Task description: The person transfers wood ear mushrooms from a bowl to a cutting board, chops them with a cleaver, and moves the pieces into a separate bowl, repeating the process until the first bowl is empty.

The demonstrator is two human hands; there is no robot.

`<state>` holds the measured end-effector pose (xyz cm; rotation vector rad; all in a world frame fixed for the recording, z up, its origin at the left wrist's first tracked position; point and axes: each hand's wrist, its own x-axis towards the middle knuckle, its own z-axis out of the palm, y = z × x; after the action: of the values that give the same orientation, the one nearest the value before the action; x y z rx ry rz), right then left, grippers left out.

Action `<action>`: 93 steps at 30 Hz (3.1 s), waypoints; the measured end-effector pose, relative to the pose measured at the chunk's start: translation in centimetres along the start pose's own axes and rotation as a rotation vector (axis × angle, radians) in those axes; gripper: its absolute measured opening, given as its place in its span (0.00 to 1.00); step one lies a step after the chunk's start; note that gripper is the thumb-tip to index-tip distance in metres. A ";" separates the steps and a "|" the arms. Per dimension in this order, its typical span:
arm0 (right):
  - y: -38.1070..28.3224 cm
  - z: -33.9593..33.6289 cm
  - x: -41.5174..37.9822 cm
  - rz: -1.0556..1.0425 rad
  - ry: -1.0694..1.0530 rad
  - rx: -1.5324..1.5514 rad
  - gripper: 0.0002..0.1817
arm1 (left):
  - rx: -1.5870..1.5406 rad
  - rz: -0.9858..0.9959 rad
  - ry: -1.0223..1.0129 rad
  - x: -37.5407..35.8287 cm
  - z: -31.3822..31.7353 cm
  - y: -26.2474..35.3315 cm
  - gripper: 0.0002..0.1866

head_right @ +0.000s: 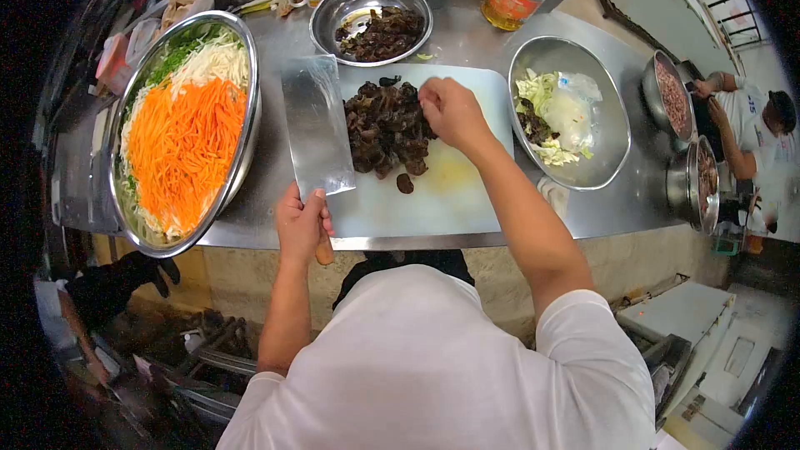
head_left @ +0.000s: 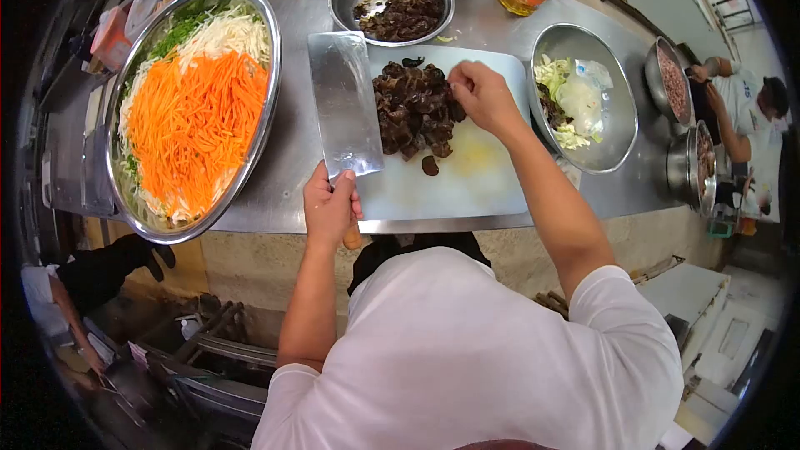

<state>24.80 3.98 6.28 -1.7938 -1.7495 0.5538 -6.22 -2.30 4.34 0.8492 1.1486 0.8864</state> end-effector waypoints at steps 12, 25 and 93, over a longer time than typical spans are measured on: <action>-1.0 1.2 1.9 -0.079 -0.152 0.025 0.08 | 0.014 -0.026 0.034 0.8 1.8 0.9 0.06; 5.7 7.8 29.6 -0.125 -0.514 -0.260 0.35 | -0.040 -0.062 0.177 -2.6 1.3 -0.1 0.04; 7.6 -2.3 -1.3 0.434 -0.268 0.727 0.06 | 0.112 -0.077 -0.104 -1.4 3.4 2.4 0.06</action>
<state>31.98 2.57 2.99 -1.5849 -1.0640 1.4494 -3.54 -2.95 7.74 0.9253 1.1407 0.7120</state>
